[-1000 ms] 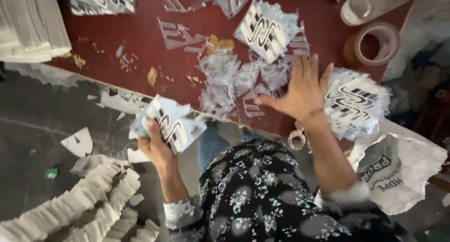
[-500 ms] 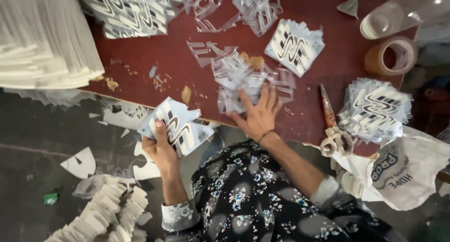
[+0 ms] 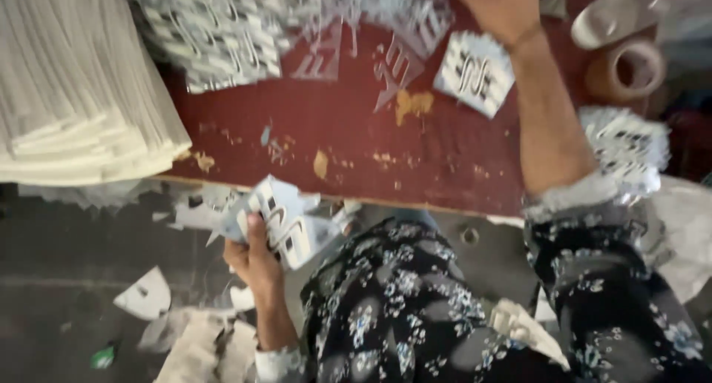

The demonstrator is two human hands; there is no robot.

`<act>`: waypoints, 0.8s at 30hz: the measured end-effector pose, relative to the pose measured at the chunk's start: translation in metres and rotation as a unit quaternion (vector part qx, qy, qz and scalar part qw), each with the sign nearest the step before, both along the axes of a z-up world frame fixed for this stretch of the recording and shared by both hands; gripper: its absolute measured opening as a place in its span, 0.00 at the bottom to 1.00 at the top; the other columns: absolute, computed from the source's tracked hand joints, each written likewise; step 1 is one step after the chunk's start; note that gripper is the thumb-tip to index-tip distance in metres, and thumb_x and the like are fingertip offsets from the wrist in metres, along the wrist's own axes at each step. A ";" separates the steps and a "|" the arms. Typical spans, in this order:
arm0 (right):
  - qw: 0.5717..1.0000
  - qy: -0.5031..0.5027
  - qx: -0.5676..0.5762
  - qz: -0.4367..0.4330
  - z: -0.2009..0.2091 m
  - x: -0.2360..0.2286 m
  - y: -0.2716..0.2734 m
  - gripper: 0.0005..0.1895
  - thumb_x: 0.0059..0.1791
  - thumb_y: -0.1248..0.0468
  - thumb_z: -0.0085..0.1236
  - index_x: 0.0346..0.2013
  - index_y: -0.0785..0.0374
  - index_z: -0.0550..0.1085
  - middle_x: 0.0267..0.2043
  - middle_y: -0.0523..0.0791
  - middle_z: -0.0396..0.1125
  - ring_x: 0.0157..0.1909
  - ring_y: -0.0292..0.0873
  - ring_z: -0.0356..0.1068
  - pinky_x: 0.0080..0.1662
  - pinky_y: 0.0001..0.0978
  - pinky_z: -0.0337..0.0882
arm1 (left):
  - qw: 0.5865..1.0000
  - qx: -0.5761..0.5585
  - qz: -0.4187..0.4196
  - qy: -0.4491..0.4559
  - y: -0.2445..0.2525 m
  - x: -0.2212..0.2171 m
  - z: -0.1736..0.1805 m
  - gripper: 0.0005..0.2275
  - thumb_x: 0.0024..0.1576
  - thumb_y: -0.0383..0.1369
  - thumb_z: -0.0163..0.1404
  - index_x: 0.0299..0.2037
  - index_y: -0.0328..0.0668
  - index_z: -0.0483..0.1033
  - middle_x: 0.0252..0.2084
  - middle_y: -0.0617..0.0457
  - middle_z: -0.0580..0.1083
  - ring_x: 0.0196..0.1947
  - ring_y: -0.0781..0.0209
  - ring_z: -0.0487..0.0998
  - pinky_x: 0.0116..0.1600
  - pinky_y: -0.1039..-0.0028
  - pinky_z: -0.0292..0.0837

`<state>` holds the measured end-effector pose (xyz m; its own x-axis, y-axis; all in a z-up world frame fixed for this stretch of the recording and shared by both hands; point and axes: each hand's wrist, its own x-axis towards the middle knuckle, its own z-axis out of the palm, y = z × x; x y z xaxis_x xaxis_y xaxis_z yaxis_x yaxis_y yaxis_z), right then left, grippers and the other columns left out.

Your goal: The person uses shears to trim the edges of small, clear plastic bags containing white items. They repeatedly pick up stacks of these bags, cut the excess plastic, and place the trimmed bags onto a pile on the table.

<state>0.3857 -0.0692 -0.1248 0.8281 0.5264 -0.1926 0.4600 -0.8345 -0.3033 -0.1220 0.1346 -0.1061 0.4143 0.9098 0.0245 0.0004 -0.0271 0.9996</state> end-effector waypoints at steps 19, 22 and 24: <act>0.988 0.059 0.017 -0.139 -0.019 -0.107 -0.101 0.62 0.42 0.22 0.49 0.76 0.62 0.50 0.72 0.63 0.48 0.72 0.68 0.45 0.63 0.77 0.42 | 0.914 -0.367 -0.159 -0.075 -0.125 0.187 -0.026 0.17 0.63 0.37 0.53 0.57 0.32 0.73 0.51 0.50 0.77 0.48 0.62 0.77 0.55 0.70 0.73; 0.957 0.191 0.180 -0.120 -0.019 -0.066 -0.122 0.48 0.49 0.28 0.43 0.66 0.66 0.64 0.64 0.57 0.63 0.66 0.56 0.59 0.65 0.57 0.53 | 0.914 -0.364 -0.170 -0.053 -0.162 0.248 -0.049 0.18 0.63 0.35 0.52 0.59 0.30 0.70 0.55 0.43 0.76 0.53 0.56 0.76 0.59 0.66 0.72; 0.920 0.274 0.269 -0.081 -0.032 -0.049 -0.135 0.45 0.51 0.30 0.41 0.58 0.71 0.73 0.58 0.54 0.72 0.61 0.49 0.68 0.66 0.42 0.62 | 0.924 -0.339 -0.173 -0.018 -0.186 0.271 -0.069 0.19 0.63 0.34 0.50 0.61 0.29 0.68 0.57 0.41 0.75 0.54 0.53 0.76 0.60 0.65 0.71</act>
<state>0.3366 -0.2040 -0.1571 0.7607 0.5451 -0.3523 -0.0023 -0.5406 -0.8413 0.1493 -0.0517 -0.1750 0.6941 0.5333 -0.4835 0.0757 0.6138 0.7858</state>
